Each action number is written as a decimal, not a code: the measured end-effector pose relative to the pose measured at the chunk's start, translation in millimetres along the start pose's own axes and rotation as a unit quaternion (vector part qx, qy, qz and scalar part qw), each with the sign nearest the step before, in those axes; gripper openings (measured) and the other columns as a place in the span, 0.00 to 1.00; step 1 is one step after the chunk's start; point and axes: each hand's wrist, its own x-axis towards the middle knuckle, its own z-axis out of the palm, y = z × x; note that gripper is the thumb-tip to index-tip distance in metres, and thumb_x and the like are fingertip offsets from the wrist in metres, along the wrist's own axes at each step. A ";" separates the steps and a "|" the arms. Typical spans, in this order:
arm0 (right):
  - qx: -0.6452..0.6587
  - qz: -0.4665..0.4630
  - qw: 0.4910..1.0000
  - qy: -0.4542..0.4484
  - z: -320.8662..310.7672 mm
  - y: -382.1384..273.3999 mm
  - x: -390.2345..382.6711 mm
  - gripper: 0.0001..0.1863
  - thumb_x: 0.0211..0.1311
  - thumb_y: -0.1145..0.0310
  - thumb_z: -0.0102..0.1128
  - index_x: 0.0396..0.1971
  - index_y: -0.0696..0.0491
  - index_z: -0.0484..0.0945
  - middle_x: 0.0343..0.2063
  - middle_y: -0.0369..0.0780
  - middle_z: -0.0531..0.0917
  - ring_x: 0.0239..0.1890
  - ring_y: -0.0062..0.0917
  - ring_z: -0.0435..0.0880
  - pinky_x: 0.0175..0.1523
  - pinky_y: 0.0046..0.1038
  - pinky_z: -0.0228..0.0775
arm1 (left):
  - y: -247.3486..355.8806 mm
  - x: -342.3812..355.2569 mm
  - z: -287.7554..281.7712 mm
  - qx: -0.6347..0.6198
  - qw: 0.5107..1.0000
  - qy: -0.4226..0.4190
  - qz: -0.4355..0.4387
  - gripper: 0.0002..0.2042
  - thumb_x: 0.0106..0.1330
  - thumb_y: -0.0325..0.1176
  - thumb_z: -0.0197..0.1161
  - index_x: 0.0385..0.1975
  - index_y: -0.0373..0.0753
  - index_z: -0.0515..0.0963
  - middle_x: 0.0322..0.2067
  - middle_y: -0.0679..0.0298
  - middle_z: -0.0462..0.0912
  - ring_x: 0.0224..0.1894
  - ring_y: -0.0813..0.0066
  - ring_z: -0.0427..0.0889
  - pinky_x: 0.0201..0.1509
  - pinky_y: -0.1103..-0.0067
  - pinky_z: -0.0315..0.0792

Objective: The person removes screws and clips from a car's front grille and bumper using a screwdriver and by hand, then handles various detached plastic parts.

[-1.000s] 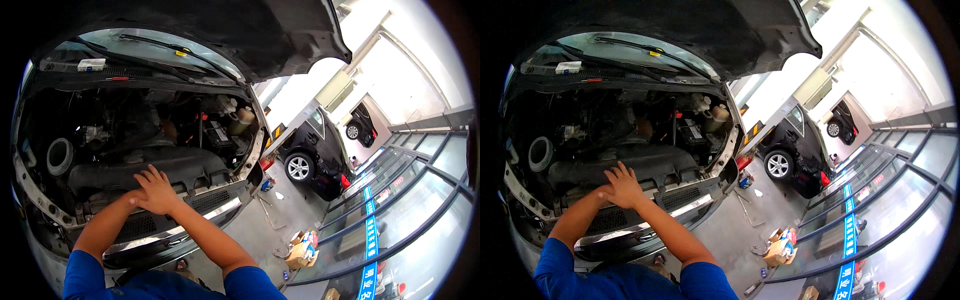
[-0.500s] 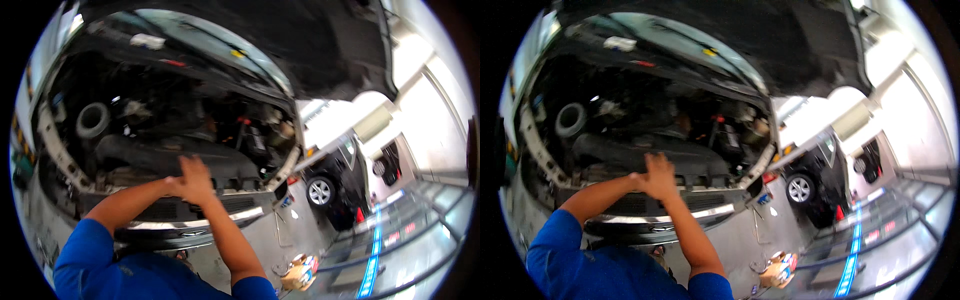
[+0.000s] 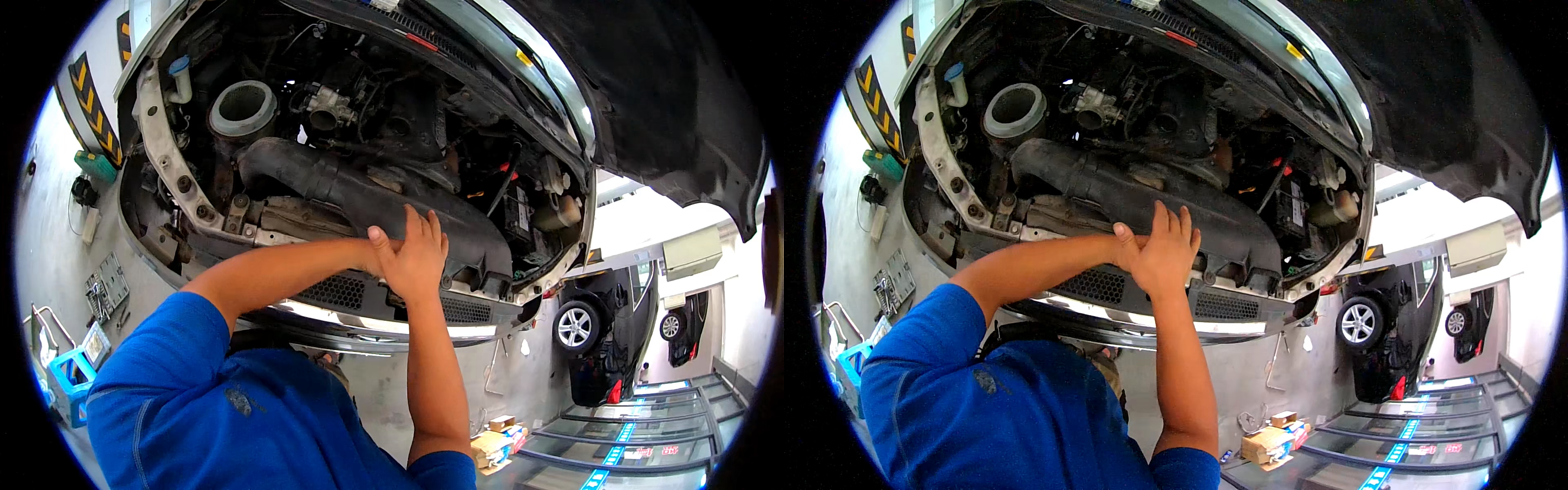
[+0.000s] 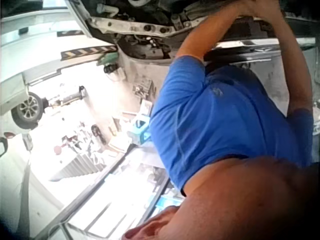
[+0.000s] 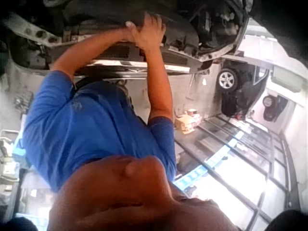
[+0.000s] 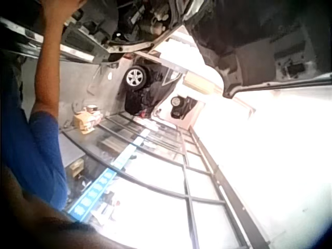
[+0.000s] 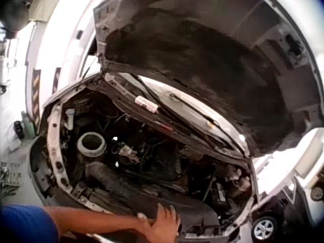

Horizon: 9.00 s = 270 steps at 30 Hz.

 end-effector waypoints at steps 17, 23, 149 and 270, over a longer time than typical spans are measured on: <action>-0.038 -0.234 0.946 -0.223 -39.3 16.6 -31.4 0.26 0.56 0.65 0.59 0.54 0.56 0.67 0.51 0.49 0.70 0.53 0.43 0.70 0.57 0.41 0.63 | 12.4 -24.1 17.8 -0.088 0.995 0.034 -0.034 0.30 0.49 0.32 0.71 0.53 0.33 0.68 0.46 0.56 0.74 0.48 0.70 0.70 0.52 0.74 0.67; -0.269 -0.467 0.772 -0.339 -52.0 0.7 -2.5 0.20 0.54 0.63 0.59 0.47 0.52 0.72 0.32 0.38 0.75 0.37 0.32 0.75 0.43 0.36 0.66 | 10.4 -61.9 1.2 0.111 0.991 0.037 -0.063 0.22 0.51 0.37 0.70 0.44 0.35 0.74 0.38 0.56 0.80 0.42 0.62 0.78 0.45 0.69 0.71; -0.211 -0.231 0.853 -0.417 -0.1 -29.2 -16.5 0.19 0.51 0.57 0.63 0.38 0.56 0.78 0.23 0.44 0.79 0.30 0.40 0.79 0.36 0.37 0.70 | -22.6 -153.4 124.7 0.359 0.824 0.402 0.172 0.17 0.50 0.32 0.62 0.41 0.38 0.73 0.34 0.60 0.73 0.43 0.63 0.73 0.62 0.57 0.58; -0.067 0.416 0.894 0.151 171.1 -368.3 27.7 0.26 0.60 0.59 0.54 0.54 0.60 0.70 0.46 0.58 0.75 0.47 0.51 0.75 0.52 0.44 0.67 | 258.5 -356.4 -753.4 0.287 0.645 0.686 -0.176 0.13 0.51 0.41 0.65 0.34 0.42 0.83 0.32 0.56 0.84 0.37 0.61 0.83 0.42 0.70 0.75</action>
